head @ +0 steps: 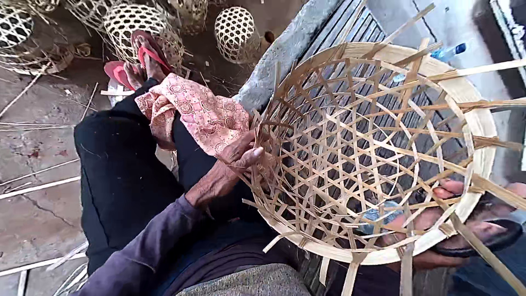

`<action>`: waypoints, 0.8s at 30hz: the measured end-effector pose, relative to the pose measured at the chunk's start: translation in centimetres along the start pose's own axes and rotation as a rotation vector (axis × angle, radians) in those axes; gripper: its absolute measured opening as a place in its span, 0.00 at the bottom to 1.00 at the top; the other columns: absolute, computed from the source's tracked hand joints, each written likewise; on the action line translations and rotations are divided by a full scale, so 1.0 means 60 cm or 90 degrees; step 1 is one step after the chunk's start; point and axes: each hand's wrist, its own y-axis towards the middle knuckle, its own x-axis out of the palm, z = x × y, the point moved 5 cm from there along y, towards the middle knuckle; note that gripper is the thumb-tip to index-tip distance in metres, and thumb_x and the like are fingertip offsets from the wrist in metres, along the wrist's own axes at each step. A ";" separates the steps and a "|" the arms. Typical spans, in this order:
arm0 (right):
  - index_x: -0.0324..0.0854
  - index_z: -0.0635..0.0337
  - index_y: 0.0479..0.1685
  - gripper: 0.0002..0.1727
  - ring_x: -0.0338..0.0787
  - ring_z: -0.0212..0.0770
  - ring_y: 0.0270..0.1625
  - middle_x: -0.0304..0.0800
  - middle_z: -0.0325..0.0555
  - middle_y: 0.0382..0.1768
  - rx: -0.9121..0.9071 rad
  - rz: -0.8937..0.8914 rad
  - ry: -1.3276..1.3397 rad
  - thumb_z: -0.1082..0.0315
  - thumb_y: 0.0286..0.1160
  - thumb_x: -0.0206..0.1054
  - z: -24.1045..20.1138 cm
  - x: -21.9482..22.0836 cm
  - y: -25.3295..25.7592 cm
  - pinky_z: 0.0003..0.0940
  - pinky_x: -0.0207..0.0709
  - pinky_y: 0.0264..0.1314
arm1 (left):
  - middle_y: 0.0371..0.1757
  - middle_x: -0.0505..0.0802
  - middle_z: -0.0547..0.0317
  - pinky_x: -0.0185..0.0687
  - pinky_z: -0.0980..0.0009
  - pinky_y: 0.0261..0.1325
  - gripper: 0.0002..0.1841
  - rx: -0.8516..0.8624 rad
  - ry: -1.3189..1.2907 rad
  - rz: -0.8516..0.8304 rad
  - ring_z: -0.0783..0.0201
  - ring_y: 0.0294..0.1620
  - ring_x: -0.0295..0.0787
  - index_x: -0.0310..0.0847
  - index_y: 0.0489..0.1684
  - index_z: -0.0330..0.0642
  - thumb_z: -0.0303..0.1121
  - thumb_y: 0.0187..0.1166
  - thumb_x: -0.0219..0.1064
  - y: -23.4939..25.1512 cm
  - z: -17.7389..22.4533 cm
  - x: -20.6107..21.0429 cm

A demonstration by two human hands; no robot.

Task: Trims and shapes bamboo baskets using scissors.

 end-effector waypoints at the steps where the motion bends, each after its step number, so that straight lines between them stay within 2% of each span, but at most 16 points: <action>1: 0.52 0.60 0.90 0.37 0.86 0.40 0.67 0.86 0.43 0.66 -0.010 -0.035 0.020 0.46 0.91 0.54 0.003 -0.004 0.002 0.33 0.78 0.75 | 0.63 0.90 0.65 0.88 0.75 0.47 0.23 -0.008 -0.040 0.001 0.73 0.50 0.90 0.70 0.79 0.50 0.47 0.91 0.48 0.004 -0.001 -0.009; 3: 0.66 0.50 0.82 0.32 0.91 0.35 0.62 0.92 0.34 0.60 0.032 0.046 0.044 0.44 0.84 0.61 -0.005 0.048 0.010 0.28 0.82 0.68 | 0.65 0.89 0.63 0.92 0.67 0.49 0.20 -0.022 -0.116 0.055 0.64 0.54 0.92 0.71 0.77 0.52 0.38 0.88 0.49 0.007 0.001 -0.044; 4: 0.72 0.49 0.78 0.29 0.92 0.35 0.61 0.94 0.36 0.59 0.071 0.103 0.072 0.47 0.82 0.64 -0.004 0.076 0.007 0.29 0.83 0.68 | 0.66 0.90 0.62 0.93 0.65 0.48 0.20 -0.022 -0.136 0.092 0.62 0.56 0.92 0.72 0.74 0.53 0.36 0.87 0.49 0.005 0.006 -0.064; 6: 0.71 0.52 0.81 0.27 0.88 0.38 0.68 0.90 0.41 0.65 0.130 0.147 0.128 0.52 0.87 0.60 0.021 0.106 -0.011 0.32 0.78 0.75 | 0.64 0.90 0.62 0.93 0.65 0.46 0.21 -0.016 -0.136 0.171 0.60 0.56 0.93 0.69 0.76 0.55 0.34 0.84 0.49 -0.009 0.025 -0.101; 7: 0.68 0.54 0.81 0.26 0.88 0.37 0.68 0.90 0.41 0.65 0.155 0.173 0.118 0.52 0.90 0.56 0.036 0.117 -0.018 0.32 0.78 0.75 | 0.63 0.91 0.63 0.93 0.66 0.46 0.24 -0.015 -0.126 0.206 0.62 0.54 0.94 0.65 0.80 0.56 0.33 0.84 0.49 -0.020 0.036 -0.118; 8: 0.65 0.57 0.80 0.24 0.90 0.36 0.64 0.90 0.41 0.61 0.184 0.210 0.108 0.54 0.92 0.51 0.052 0.124 -0.026 0.31 0.81 0.71 | 0.61 0.91 0.64 0.93 0.68 0.44 0.25 -0.014 -0.116 0.244 0.63 0.52 0.94 0.63 0.82 0.58 0.34 0.84 0.50 -0.032 0.045 -0.134; 10: 0.64 0.61 0.75 0.20 0.92 0.33 0.49 0.90 0.38 0.49 0.232 0.259 0.094 0.61 0.94 0.42 0.078 0.138 -0.036 0.28 0.87 0.56 | 0.58 0.92 0.64 0.93 0.70 0.42 0.27 -0.008 -0.110 0.309 0.65 0.49 0.95 0.62 0.84 0.59 0.34 0.84 0.50 -0.058 0.052 -0.164; 11: 0.66 0.60 0.74 0.20 0.93 0.32 0.46 0.92 0.37 0.45 0.251 0.251 0.095 0.61 0.95 0.41 0.088 0.147 -0.037 0.27 0.88 0.52 | 0.58 0.92 0.64 0.93 0.70 0.42 0.26 -0.005 -0.117 0.337 0.66 0.49 0.94 0.61 0.84 0.58 0.34 0.84 0.50 -0.070 0.050 -0.177; 14: 0.64 0.58 0.78 0.24 0.95 0.33 0.46 0.95 0.37 0.46 0.312 0.151 0.111 0.54 0.95 0.44 0.117 0.172 -0.058 0.28 0.89 0.50 | 0.57 0.93 0.62 0.92 0.70 0.42 0.25 0.003 -0.167 0.446 0.64 0.48 0.95 0.60 0.83 0.56 0.33 0.86 0.46 -0.100 0.045 -0.209; 17: 0.60 0.62 0.82 0.26 0.94 0.34 0.43 0.95 0.40 0.46 0.386 0.085 0.130 0.57 0.96 0.39 0.141 0.213 -0.096 0.27 0.89 0.46 | 0.57 0.93 0.61 0.93 0.69 0.45 0.24 0.032 -0.201 0.559 0.64 0.48 0.95 0.55 0.85 0.56 0.31 0.90 0.43 -0.120 0.057 -0.241; 20: 0.56 0.68 0.85 0.29 0.94 0.35 0.45 0.94 0.44 0.49 0.438 0.006 0.136 0.58 0.93 0.41 0.149 0.257 -0.135 0.27 0.87 0.48 | 0.57 0.92 0.63 0.94 0.66 0.45 0.25 0.159 -0.177 0.646 0.62 0.49 0.95 0.54 0.85 0.60 0.29 0.89 0.43 -0.159 0.099 -0.298; 22: 0.56 0.71 0.85 0.32 0.93 0.35 0.44 0.94 0.45 0.48 0.449 -0.031 0.146 0.57 0.91 0.46 0.151 0.282 -0.149 0.27 0.87 0.47 | 0.64 0.89 0.56 0.93 0.56 0.54 0.24 0.327 -0.102 0.690 0.52 0.57 0.92 0.53 0.85 0.53 0.29 0.91 0.44 -0.215 0.151 -0.353; 23: 0.55 0.72 0.84 0.32 0.93 0.35 0.43 0.93 0.44 0.47 0.453 -0.043 0.147 0.56 0.90 0.48 0.150 0.291 -0.154 0.27 0.87 0.46 | 0.65 0.89 0.53 0.91 0.52 0.59 0.21 0.414 -0.042 0.729 0.49 0.61 0.91 0.56 0.82 0.48 0.29 0.91 0.46 -0.251 0.189 -0.372; 24: 0.55 0.73 0.84 0.33 0.93 0.35 0.42 0.94 0.44 0.47 0.457 -0.050 0.148 0.55 0.90 0.48 0.151 0.296 -0.157 0.27 0.87 0.45 | 0.66 0.89 0.50 0.88 0.49 0.64 0.16 0.492 0.043 0.780 0.46 0.65 0.88 0.66 0.73 0.41 0.29 0.91 0.48 -0.289 0.225 -0.385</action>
